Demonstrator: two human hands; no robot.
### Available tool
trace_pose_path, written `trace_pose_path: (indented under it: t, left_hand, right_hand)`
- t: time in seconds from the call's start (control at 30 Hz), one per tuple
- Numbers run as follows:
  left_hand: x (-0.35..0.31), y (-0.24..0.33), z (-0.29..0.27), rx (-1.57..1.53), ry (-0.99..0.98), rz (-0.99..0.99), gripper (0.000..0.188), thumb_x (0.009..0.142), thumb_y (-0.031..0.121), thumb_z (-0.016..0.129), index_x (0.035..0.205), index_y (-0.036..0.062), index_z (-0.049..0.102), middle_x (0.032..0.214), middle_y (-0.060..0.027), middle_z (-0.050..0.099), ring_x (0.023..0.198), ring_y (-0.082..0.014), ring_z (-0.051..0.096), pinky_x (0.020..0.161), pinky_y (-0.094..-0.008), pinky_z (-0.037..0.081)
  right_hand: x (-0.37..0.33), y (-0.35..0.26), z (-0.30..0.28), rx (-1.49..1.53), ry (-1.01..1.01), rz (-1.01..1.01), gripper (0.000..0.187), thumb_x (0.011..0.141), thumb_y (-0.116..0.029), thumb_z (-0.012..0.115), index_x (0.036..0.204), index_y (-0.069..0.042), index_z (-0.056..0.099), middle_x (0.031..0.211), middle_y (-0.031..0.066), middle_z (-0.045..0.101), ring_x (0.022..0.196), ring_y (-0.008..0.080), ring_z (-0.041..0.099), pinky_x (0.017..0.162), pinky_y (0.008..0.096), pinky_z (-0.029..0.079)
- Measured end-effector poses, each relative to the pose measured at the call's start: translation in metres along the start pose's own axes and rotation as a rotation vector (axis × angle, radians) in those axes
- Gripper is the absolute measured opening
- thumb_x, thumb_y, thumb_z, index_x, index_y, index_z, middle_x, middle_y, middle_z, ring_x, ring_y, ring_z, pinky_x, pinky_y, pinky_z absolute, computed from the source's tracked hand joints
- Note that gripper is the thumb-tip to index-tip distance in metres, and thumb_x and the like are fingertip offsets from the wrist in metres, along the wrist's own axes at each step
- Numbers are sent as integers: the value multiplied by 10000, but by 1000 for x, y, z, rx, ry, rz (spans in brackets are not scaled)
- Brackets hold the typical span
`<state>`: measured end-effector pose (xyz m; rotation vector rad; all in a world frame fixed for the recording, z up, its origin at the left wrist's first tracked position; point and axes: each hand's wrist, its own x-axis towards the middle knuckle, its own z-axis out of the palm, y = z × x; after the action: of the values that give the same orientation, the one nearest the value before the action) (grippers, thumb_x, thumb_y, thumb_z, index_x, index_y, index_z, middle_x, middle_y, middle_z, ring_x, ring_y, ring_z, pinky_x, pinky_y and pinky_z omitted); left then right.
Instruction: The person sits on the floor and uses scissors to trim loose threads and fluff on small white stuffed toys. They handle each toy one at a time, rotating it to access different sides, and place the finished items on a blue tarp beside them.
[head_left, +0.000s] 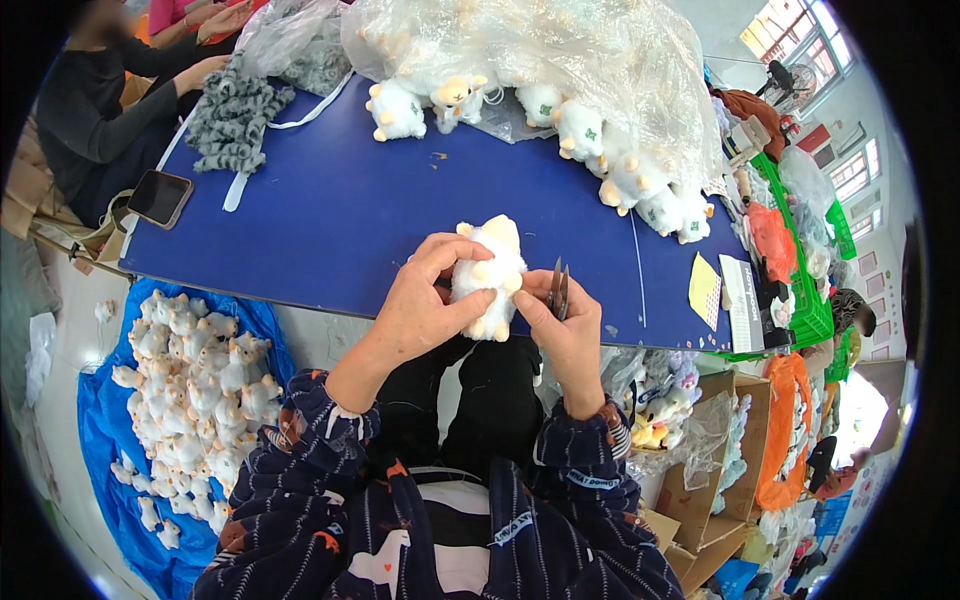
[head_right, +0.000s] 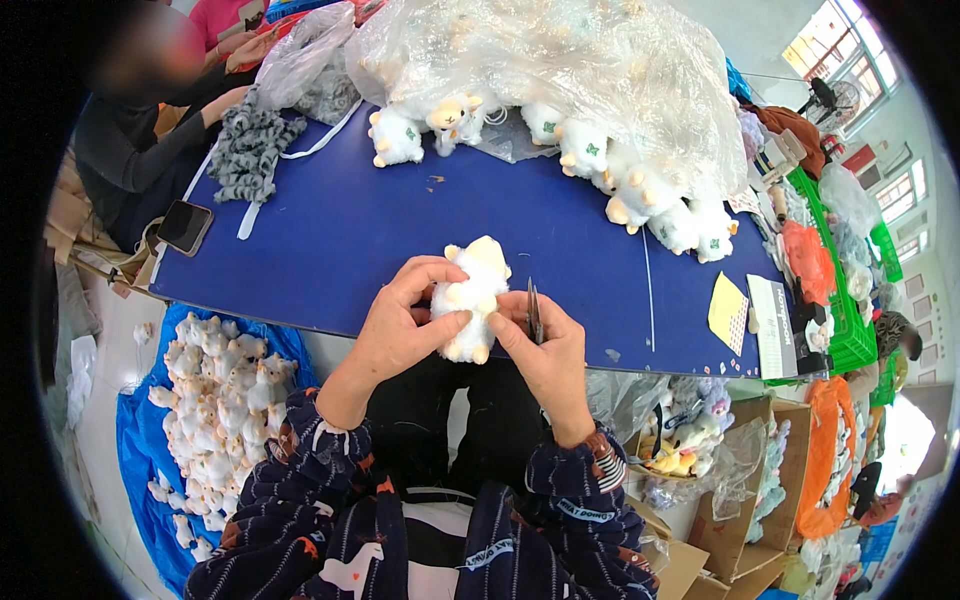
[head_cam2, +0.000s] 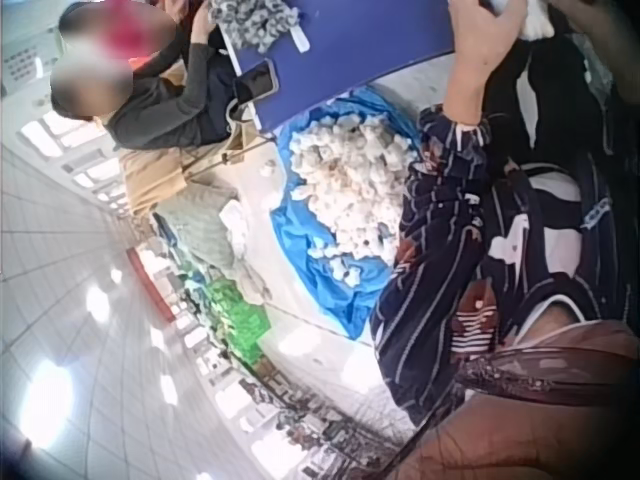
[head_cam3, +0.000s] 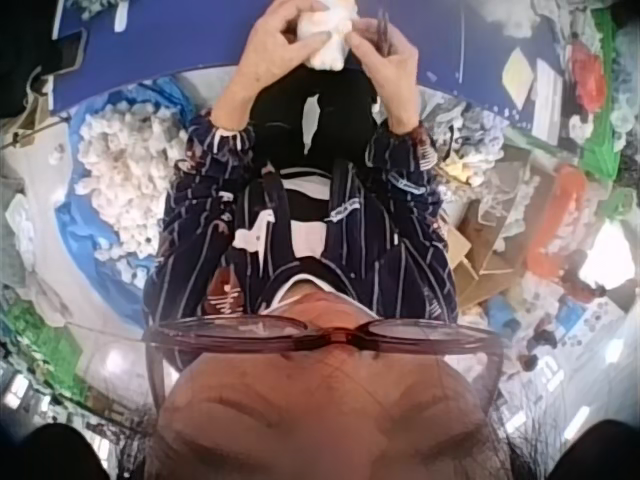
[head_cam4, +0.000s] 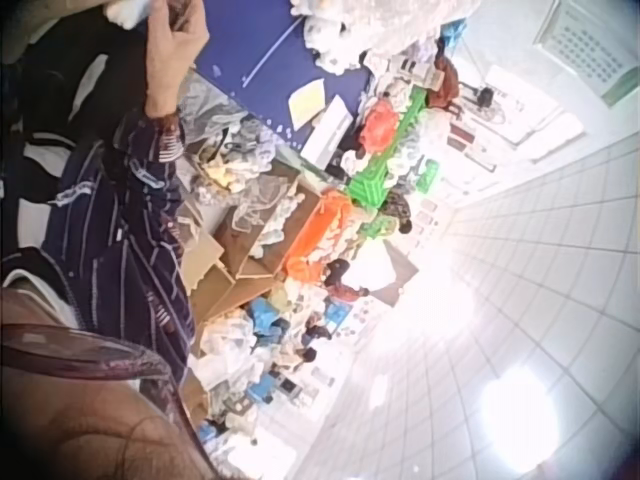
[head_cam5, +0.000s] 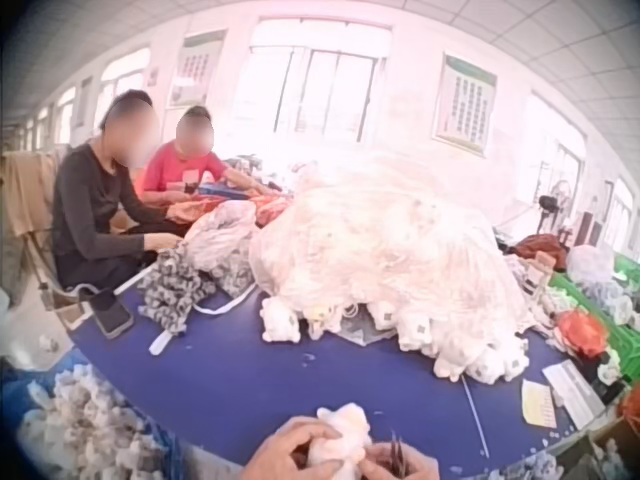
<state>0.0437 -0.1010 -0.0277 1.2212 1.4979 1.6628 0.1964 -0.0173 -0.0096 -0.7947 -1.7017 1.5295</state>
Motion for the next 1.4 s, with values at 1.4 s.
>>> trace_pose_path:
  t: [1.4]
  left_hand:
    - [-13, 0, 4, 105, 88, 187, 299, 756, 91, 684, 1042, 68, 600, 1117, -86, 465, 899, -205, 553, 672, -286, 502]
  right_hand:
    - [2, 11, 5, -140, -4, -157, 209, 822, -81, 648, 1000, 12, 587, 739, -31, 553, 632, 17, 447, 551, 173, 375]
